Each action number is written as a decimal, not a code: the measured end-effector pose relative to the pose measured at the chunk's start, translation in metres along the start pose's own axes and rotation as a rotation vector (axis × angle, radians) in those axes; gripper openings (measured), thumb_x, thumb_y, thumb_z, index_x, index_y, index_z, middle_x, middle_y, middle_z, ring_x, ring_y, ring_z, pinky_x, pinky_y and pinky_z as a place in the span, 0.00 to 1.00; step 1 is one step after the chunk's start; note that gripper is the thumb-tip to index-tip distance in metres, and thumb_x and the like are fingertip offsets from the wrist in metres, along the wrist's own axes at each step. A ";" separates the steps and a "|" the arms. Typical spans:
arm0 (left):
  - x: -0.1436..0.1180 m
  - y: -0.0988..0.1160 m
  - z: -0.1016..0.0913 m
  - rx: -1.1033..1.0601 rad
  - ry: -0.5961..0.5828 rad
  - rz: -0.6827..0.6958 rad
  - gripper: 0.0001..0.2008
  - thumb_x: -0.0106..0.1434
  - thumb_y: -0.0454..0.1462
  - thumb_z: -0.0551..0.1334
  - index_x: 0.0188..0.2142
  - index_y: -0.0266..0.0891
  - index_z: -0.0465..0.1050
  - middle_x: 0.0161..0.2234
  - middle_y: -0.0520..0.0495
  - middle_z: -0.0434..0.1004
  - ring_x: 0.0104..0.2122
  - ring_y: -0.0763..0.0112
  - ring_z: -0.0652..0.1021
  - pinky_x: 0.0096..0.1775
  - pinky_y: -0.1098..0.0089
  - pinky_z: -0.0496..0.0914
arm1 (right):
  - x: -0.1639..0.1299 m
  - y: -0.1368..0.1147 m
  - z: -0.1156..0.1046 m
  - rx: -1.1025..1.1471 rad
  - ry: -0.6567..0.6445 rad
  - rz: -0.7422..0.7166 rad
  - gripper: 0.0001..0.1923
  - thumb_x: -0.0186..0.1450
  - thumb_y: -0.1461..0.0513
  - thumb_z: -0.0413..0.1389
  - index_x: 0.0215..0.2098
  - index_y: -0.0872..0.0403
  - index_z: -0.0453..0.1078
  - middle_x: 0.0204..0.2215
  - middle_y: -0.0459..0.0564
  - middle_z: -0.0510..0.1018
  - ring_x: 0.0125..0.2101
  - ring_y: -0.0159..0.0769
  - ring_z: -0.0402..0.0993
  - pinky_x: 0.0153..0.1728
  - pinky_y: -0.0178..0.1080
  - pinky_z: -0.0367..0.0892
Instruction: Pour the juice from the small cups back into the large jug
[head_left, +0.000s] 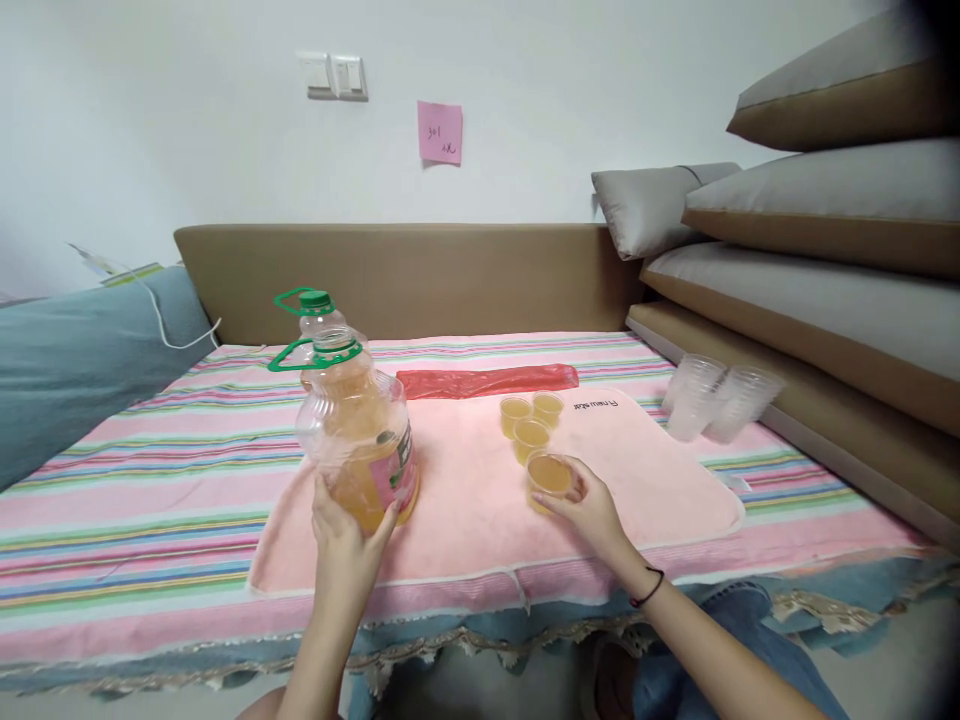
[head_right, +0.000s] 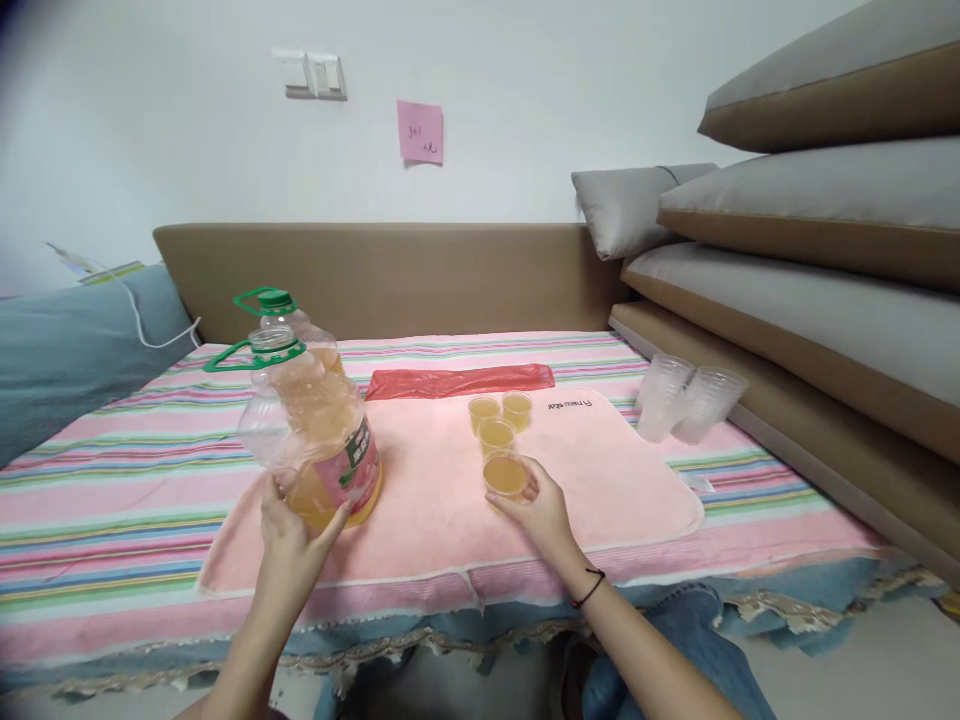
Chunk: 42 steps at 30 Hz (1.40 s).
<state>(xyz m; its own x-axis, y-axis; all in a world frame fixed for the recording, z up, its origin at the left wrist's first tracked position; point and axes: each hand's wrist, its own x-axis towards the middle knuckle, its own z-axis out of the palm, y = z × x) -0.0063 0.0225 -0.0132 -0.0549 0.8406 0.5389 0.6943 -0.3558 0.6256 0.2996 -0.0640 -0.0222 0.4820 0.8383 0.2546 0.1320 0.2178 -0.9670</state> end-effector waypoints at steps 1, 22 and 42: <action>-0.001 0.000 0.000 -0.007 0.005 -0.002 0.58 0.54 0.55 0.64 0.67 0.21 0.35 0.65 0.19 0.48 0.65 0.36 0.56 0.62 0.44 0.56 | -0.001 -0.005 0.001 -0.015 -0.012 -0.025 0.30 0.46 0.57 0.71 0.46 0.51 0.72 0.48 0.54 0.80 0.50 0.49 0.76 0.51 0.49 0.72; -0.014 0.001 0.000 -0.116 0.075 -0.031 0.45 0.60 0.47 0.62 0.67 0.29 0.42 0.65 0.24 0.52 0.65 0.41 0.57 0.61 0.43 0.59 | 0.070 -0.162 0.102 0.071 -0.218 -0.260 0.30 0.50 0.53 0.70 0.50 0.48 0.73 0.50 0.54 0.80 0.49 0.48 0.76 0.47 0.49 0.72; -0.021 0.003 0.002 -0.123 0.071 -0.078 0.44 0.61 0.45 0.61 0.67 0.29 0.40 0.66 0.26 0.51 0.66 0.44 0.56 0.63 0.46 0.59 | 0.103 -0.210 0.167 -0.021 -0.464 -0.233 0.31 0.45 0.59 0.71 0.47 0.52 0.74 0.47 0.56 0.82 0.48 0.48 0.77 0.51 0.52 0.70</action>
<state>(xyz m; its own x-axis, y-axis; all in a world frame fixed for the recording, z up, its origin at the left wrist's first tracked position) -0.0014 0.0043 -0.0239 -0.1588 0.8382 0.5217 0.5930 -0.3415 0.7292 0.1764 0.0599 0.2059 0.0041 0.9033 0.4289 0.2097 0.4186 -0.8836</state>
